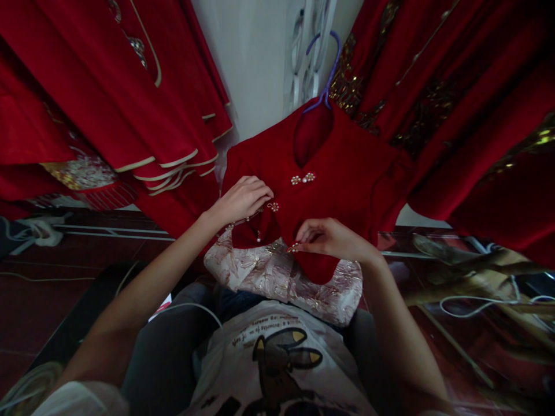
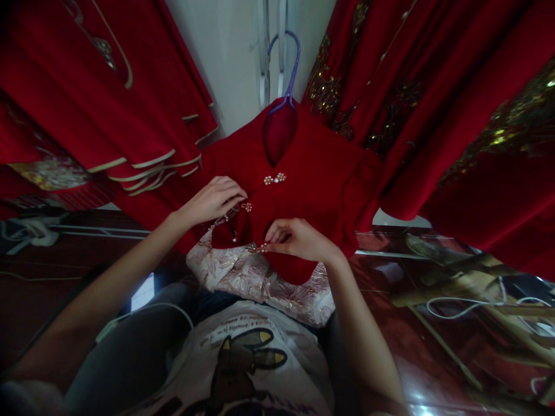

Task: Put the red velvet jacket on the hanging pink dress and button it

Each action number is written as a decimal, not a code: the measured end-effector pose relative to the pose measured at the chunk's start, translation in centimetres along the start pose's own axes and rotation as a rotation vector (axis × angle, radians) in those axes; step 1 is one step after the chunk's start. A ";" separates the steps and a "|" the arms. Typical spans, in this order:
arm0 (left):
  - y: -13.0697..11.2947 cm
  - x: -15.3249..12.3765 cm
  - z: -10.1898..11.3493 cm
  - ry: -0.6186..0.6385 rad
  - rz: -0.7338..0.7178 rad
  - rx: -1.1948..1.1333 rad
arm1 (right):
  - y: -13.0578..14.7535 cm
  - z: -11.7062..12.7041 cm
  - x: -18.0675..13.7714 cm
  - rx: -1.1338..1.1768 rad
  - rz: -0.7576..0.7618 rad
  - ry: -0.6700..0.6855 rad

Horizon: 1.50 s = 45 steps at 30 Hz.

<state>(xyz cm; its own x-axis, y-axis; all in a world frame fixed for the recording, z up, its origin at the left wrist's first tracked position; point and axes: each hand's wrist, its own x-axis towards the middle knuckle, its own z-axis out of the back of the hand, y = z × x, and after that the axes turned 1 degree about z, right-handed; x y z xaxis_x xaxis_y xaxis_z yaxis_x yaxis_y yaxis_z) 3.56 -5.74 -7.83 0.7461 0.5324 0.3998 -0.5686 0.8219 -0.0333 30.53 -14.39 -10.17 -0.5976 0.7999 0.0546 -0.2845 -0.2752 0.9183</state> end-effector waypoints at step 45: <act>-3.2 7.3 1.0 0.065 0.055 0.503 | 5.1 1.0 8.0 -0.415 -0.097 -0.889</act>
<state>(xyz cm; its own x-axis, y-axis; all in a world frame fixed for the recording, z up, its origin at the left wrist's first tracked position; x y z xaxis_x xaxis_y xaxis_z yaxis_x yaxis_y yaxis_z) 10.46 -4.67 -3.85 0.7211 0.5971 0.3513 -0.6923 0.6014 0.3989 25.06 -8.88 -4.70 0.1754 0.8918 0.4171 -0.6445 -0.2162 0.7334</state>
